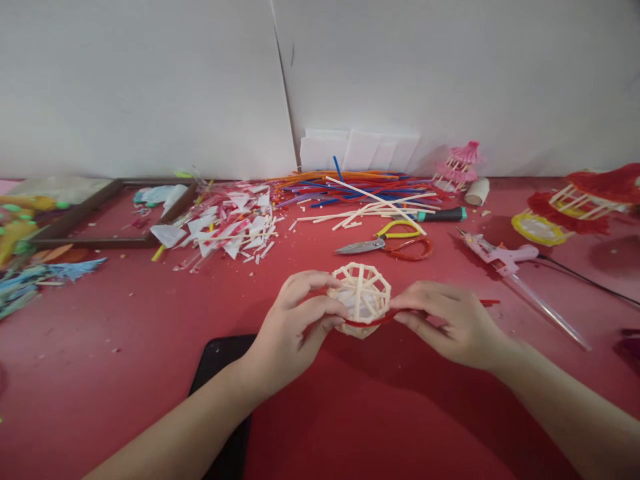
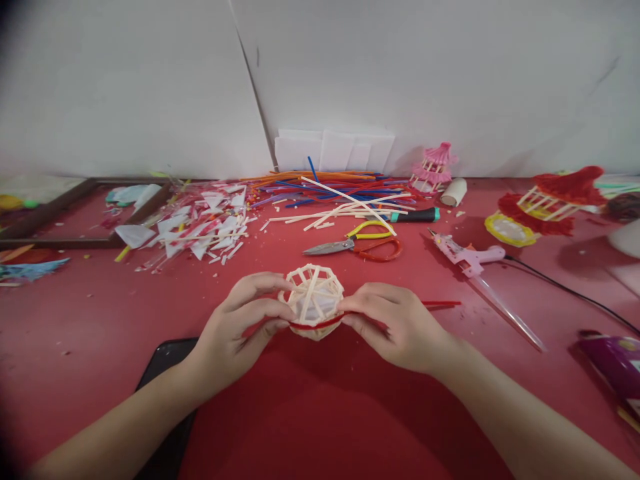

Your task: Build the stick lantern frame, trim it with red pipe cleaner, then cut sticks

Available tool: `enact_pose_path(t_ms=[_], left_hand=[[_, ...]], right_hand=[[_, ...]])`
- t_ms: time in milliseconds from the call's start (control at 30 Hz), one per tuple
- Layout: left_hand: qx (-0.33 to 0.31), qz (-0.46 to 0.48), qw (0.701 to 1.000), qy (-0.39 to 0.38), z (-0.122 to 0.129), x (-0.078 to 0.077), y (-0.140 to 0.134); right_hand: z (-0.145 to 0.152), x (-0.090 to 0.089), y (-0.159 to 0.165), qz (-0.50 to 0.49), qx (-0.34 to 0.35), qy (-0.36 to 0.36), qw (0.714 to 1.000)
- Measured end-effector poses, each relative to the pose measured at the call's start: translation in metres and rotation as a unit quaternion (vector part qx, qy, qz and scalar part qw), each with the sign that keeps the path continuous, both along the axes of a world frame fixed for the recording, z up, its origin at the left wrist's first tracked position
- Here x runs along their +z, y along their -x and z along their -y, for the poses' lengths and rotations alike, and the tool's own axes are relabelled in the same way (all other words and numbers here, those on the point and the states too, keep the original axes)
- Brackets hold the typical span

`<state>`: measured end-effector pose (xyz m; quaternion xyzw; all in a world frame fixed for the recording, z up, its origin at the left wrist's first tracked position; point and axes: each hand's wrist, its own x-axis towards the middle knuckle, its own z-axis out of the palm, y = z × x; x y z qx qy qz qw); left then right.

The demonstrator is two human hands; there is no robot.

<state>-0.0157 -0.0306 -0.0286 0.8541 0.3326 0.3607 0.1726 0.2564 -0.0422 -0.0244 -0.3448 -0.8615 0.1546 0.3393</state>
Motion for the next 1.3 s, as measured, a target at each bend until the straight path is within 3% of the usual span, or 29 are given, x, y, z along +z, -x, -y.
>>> enact_pose_path(t_ms=[467,633,733,967,1100,1300], left_hand=[[-0.044,0.017,0.994,0.096,-0.002,0.000,0.001],[-0.045,0.015,0.990,0.131,-0.003,-0.001,0.001],[-0.053,0.018,0.987,0.153,-0.003,-0.001,0.002],[-0.078,0.044,0.977,0.194,-0.003,-0.004,0.004],[-0.082,0.038,0.975,0.202,-0.003,-0.003,0.004],[-0.085,0.052,0.973,0.209,-0.002,-0.008,0.004]], right_hand=[[-0.003,-0.005,-0.003,-0.004,0.031,-0.021,0.999],[0.000,-0.002,-0.001,-0.005,-0.013,0.031,0.999],[0.000,-0.001,-0.003,0.002,-0.026,0.025,0.999],[-0.007,-0.003,-0.010,0.002,0.036,-0.023,0.999],[-0.008,-0.003,-0.011,0.002,0.036,-0.047,0.998],[-0.008,-0.006,-0.008,-0.008,0.034,-0.017,0.999]])
